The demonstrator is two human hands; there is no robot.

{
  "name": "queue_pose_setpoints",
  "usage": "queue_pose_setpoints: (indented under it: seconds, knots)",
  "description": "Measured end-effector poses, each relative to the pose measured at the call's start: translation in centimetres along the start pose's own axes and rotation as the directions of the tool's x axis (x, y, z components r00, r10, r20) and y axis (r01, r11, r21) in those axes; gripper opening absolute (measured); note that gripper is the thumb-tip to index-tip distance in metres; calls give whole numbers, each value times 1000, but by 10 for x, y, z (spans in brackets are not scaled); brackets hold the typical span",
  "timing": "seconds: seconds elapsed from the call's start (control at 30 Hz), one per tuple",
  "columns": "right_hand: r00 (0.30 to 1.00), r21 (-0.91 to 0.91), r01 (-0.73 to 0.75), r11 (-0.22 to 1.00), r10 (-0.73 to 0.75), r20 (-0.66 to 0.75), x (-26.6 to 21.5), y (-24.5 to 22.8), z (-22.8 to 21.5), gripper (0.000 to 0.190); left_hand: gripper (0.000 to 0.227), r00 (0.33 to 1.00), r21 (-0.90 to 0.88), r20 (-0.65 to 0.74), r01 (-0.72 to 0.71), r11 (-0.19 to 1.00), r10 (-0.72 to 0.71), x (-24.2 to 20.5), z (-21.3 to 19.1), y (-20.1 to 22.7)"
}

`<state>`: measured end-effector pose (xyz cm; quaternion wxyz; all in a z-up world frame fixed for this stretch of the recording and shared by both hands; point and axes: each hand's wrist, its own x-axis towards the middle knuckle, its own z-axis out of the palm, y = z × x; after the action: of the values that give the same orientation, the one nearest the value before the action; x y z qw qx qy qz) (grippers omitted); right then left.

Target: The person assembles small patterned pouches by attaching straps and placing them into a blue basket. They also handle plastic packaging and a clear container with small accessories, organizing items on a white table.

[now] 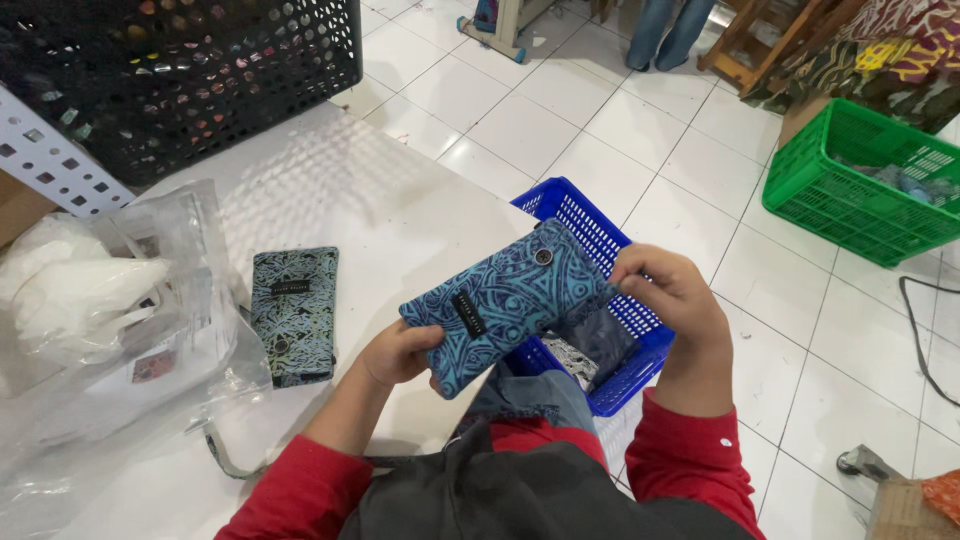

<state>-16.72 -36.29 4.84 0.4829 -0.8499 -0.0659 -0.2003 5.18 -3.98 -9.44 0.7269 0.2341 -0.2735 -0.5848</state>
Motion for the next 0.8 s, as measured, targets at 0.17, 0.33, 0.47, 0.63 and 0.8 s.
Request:
queue_pose_setpoints:
  seconds: [0.17,0.33,0.47,0.63,0.8]
  knots:
    - [824,-210,16,978,-132,-552,12,30,38,23,41,999,6,-45,-9,1000,10,3,7,-8]
    - [771,196,-75,978,182,-610,-7,30,82,25,40,983,139,-181,6,990,20,12,14,-17]
    - [914,451,35,892,155,-376,-5,10,100,45,36,974,542,-159,224,810,-163,17,24,-33]
    - [991,-88,-110,990,116,67,-12,-52,53,56,46,971,975,-111,64,215,212,25,43,-7]
    - [696,-393,92,915,223,683,6,-84,83,49,51,719,841,533,-507,-187,446,14,108,17]
